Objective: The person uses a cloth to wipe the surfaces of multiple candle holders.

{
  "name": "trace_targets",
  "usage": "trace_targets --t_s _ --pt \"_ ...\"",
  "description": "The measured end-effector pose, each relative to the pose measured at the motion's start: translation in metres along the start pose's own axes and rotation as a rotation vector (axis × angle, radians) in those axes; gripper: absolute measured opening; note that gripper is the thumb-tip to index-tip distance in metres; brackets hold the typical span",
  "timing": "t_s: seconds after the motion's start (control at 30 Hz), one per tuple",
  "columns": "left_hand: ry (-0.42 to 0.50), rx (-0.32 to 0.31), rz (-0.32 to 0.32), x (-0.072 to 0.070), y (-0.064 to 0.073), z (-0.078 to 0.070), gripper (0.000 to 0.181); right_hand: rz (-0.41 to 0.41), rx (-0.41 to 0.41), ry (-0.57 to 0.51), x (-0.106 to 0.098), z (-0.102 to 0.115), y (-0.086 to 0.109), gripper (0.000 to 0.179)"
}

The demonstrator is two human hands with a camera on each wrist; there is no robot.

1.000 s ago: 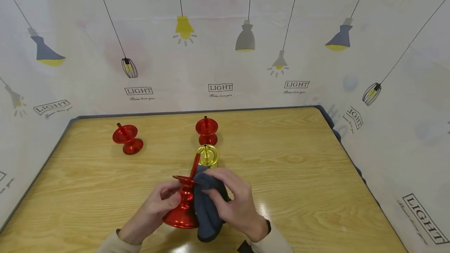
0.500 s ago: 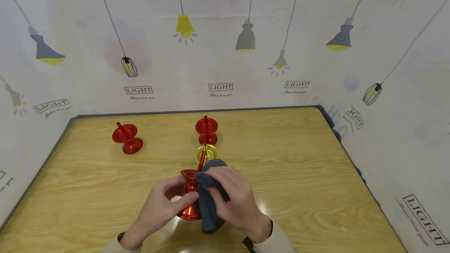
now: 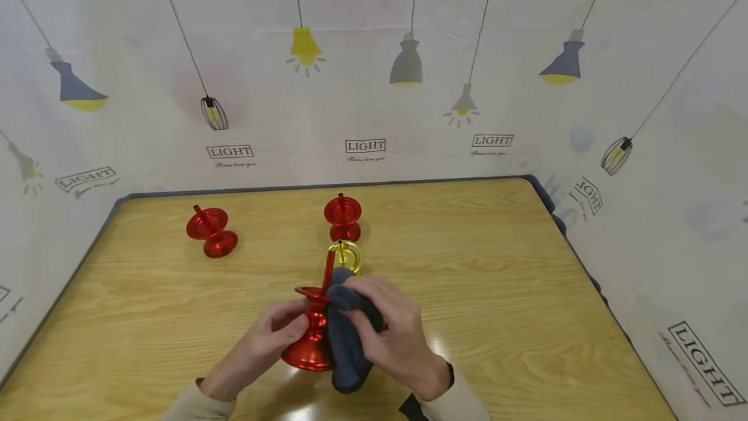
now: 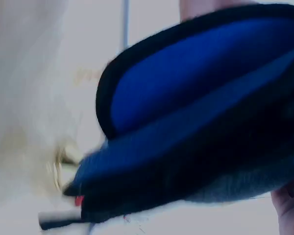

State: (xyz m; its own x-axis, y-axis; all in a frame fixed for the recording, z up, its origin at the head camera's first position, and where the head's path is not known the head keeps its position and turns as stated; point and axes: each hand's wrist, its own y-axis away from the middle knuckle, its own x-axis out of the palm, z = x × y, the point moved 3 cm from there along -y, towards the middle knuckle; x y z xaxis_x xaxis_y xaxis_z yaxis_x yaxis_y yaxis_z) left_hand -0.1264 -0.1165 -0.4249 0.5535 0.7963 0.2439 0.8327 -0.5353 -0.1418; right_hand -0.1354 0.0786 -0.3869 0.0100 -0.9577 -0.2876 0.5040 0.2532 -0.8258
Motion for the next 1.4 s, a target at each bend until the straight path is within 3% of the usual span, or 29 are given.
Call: trace_targets --t_s 0.13,0.23,0.3,0.37,0.47,0.53,0.63,0.7,0.77,0.83,0.97,1.1,1.17,1.27,1.4 --pt "-0.452 0.069 -0.248 0.004 0.0 -0.009 0.022 0.023 -0.08 0.176 0.0 0.006 -0.004 0.021" --pt "-0.56 0.094 -0.335 0.007 0.001 -0.012 0.018 0.017 -0.145 0.233 0.003 0.01 -0.006 0.02" --pt "-0.539 0.102 -0.347 0.007 0.001 -0.013 0.015 0.007 -0.164 0.22 0.005 0.013 -0.006 0.02" --pt "-0.464 0.117 -0.313 0.004 0.001 -0.012 0.014 -0.005 -0.164 0.18 0.005 0.014 -0.006 0.021" --pt "-0.292 0.099 -0.208 0.002 0.002 -0.01 0.022 -0.011 -0.141 0.071 0.004 0.013 -0.006 0.022" --pt "-0.137 0.103 -0.105 0.002 0.002 -0.008 0.028 -0.014 -0.12 -0.01 0.002 0.012 -0.005 0.023" --pt "0.102 0.049 0.016 0.004 0.003 -0.005 0.03 -0.027 -0.044 -0.147 0.002 0.008 -0.002 0.023" --pt "0.187 0.024 0.058 0.005 0.002 -0.004 0.028 -0.048 0.018 -0.193 0.003 0.004 0.001 0.025" --pt "0.12 0.013 0.023 0.004 0.002 -0.006 0.029 -0.061 0.058 -0.191 0.005 0.001 0.003 0.027" --pt "-0.042 0.032 -0.046 0.002 0.002 -0.009 0.029 -0.069 0.055 -0.106 0.004 0.001 0.002 0.023" --pt "-0.404 0.066 -0.222 0.003 0.005 -0.02 0.025 -0.07 -0.054 0.121 0.003 0.007 -0.003 0.019" --pt "-0.566 0.08 -0.332 0.011 0.006 -0.029 0.025 -0.08 -0.182 0.247 0.006 0.018 -0.009 0.019" --pt "-0.607 0.108 -0.361 0.014 0.006 -0.032 0.026 -0.092 -0.241 0.259 0.007 0.024 -0.01 0.019" --pt "-0.575 0.152 -0.349 0.015 0.006 -0.034 0.027 -0.107 -0.313 0.234 0.008 0.028 -0.011 0.018" --pt "-0.387 0.193 -0.208 0.011 0.006 -0.031 0.027 -0.104 -0.332 0.164 0.006 0.029 -0.01 0.018"
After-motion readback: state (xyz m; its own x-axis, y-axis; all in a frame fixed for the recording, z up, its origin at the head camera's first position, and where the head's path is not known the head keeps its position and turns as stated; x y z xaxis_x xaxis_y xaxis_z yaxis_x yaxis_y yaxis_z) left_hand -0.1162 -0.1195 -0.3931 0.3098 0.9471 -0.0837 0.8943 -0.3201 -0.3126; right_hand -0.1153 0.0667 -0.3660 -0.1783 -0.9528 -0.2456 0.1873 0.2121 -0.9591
